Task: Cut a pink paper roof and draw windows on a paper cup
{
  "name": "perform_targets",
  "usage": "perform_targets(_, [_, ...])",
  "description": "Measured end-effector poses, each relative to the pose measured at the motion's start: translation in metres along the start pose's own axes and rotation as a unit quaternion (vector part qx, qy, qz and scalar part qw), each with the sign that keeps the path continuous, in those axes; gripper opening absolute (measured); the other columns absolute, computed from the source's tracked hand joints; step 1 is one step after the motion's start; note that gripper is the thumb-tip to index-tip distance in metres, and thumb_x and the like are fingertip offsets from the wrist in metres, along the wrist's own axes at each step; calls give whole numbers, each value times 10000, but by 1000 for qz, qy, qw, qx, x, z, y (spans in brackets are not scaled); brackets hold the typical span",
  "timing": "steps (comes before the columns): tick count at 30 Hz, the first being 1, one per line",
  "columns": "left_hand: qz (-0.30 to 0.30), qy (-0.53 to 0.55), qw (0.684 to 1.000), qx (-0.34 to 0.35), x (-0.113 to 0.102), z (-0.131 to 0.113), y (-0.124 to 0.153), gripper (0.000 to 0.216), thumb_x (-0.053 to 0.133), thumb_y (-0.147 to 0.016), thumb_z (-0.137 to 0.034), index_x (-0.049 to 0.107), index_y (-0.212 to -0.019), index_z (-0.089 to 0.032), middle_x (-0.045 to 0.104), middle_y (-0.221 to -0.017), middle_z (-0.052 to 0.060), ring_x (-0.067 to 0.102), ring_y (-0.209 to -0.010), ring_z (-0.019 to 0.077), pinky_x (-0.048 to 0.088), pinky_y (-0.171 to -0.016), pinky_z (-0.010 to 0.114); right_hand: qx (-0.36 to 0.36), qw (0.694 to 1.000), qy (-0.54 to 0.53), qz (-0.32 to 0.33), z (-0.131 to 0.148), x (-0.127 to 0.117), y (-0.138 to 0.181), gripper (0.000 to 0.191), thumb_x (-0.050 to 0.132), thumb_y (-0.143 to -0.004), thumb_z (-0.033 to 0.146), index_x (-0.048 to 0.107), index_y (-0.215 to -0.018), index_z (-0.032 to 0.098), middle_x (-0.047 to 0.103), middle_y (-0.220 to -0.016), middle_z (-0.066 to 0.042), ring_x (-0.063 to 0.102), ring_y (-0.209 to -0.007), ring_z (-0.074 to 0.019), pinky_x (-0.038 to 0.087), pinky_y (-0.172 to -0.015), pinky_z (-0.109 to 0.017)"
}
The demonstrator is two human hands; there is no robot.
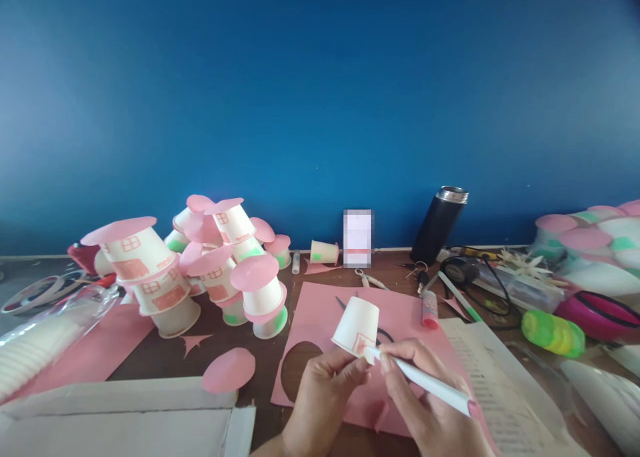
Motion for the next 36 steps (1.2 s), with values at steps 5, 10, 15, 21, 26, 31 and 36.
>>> perform_targets(5, [23, 41, 999, 0, 7, -3, 1, 219, 713, -739, -332, 760, -852, -151, 672, -749, 50, 567, -792, 203, 430, -828, 348, 1, 1000, 2, 9, 1, 1, 1, 108, 520, -895, 323, 589, -867, 245, 644, -668, 33, 603, -522, -123, 476, -492, -198])
perform_targets(10, [15, 40, 999, 9, 6, -5, 0, 165, 715, -729, -282, 761, -829, -159, 683, -761, 49, 583, -809, 217, 435, -846, 362, 12, 1000, -6, -9, -1, 0, 1, 115, 524, -893, 329, 587, -873, 234, 647, -680, 23, 581, -497, -119, 465, -463, -197])
perform_targets(15, [20, 48, 999, -2, 5, -3, 1, 172, 711, -738, -293, 761, -837, -162, 679, -748, 42, 585, -805, 208, 437, -822, 335, 8, 1000, -7, 7, 1, 2, 1, 115, 518, -895, 325, 587, -867, 236, 642, -668, 26, 593, -513, -127, 475, -483, -203])
perform_targets(21, [29, 79, 996, 6, 4, 0, 1, 217, 659, -802, -340, 757, -849, -152, 697, -838, 75, 577, -818, 184, 438, -820, 313, 8, 1000, -13, 23, -1, 4, 2, 113, 511, -899, 333, 576, -869, 246, 634, -692, 30, 601, -544, -128, 474, -498, -209])
perform_targets(26, [22, 72, 997, 15, 2, 0, 0, 274, 634, -823, -382, 745, -806, -132, 684, -828, 85, 580, -832, 192, 445, -834, 329, 7, 999, -15, 30, -4, 6, 2, 106, 518, -899, 333, 570, -867, 247, 620, -691, 35, 581, -530, -122, 471, -501, -213])
perform_targets(31, [34, 47, 998, 16, 6, -2, 1, 301, 612, -838, -403, 753, -858, -138, 657, -757, 53, 559, -772, 161, 437, -797, 297, 14, 998, -39, 46, -4, 9, 3, 127, 509, -903, 340, 577, -862, 240, 633, -676, 24, 594, -540, -134, 473, -493, -212])
perform_targets(36, [38, 49, 998, 25, 9, -7, 1, 300, 605, -845, -398, 755, -911, -147, 660, -755, 43, 538, -754, 149, 423, -786, 283, 23, 998, -51, 25, -3, 8, 2, 129, 513, -905, 340, 572, -872, 230, 636, -679, 17, 573, -499, -123, 473, -470, -203])
Point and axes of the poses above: each hand's wrist, its own y-axis away from the middle knuckle, its own x-axis out of the palm, z = x × y, the point moved 8 cm from there along -y, towards the middle knuckle
